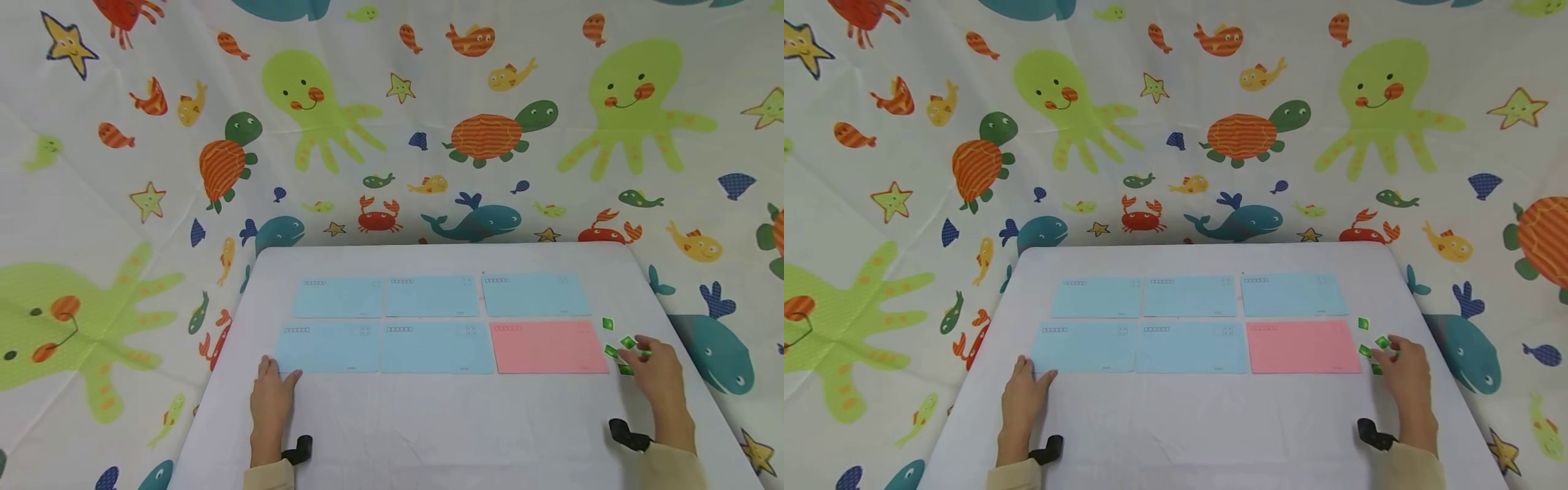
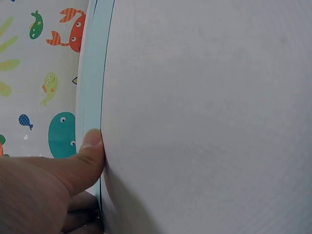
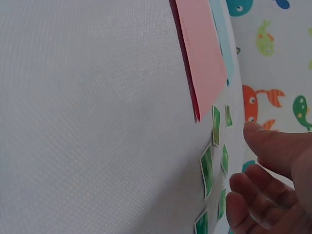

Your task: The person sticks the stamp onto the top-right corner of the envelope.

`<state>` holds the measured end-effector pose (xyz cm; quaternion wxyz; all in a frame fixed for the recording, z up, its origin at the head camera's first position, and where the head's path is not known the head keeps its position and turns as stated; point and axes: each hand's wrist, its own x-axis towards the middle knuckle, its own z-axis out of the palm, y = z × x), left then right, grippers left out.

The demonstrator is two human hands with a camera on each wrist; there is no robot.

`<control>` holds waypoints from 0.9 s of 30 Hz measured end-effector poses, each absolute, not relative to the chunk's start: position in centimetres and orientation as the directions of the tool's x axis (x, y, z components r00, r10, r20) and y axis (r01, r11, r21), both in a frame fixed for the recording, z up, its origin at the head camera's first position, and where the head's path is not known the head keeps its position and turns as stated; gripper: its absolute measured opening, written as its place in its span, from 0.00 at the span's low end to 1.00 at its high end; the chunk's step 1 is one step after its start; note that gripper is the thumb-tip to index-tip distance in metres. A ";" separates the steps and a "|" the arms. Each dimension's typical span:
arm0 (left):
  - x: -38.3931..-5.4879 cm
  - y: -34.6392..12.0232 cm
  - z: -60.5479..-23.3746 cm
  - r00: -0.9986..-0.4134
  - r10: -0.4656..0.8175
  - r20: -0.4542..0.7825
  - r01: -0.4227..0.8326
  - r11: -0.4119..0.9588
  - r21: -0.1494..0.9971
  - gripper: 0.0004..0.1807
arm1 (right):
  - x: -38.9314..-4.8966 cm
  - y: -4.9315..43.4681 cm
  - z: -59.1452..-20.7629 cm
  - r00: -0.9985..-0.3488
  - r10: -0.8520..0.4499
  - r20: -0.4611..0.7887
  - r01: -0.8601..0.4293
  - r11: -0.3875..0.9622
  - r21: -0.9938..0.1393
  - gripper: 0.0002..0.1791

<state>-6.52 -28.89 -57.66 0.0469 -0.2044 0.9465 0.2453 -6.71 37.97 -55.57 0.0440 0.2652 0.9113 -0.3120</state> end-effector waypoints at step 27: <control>-6.5 -28.9 -58.5 -0.917 -0.369 -0.150 -0.395 0.796 0.459 0.40 | -7.4 38.3 -57.2 -0.880 0.369 -0.298 0.473 0.725 -0.500 0.26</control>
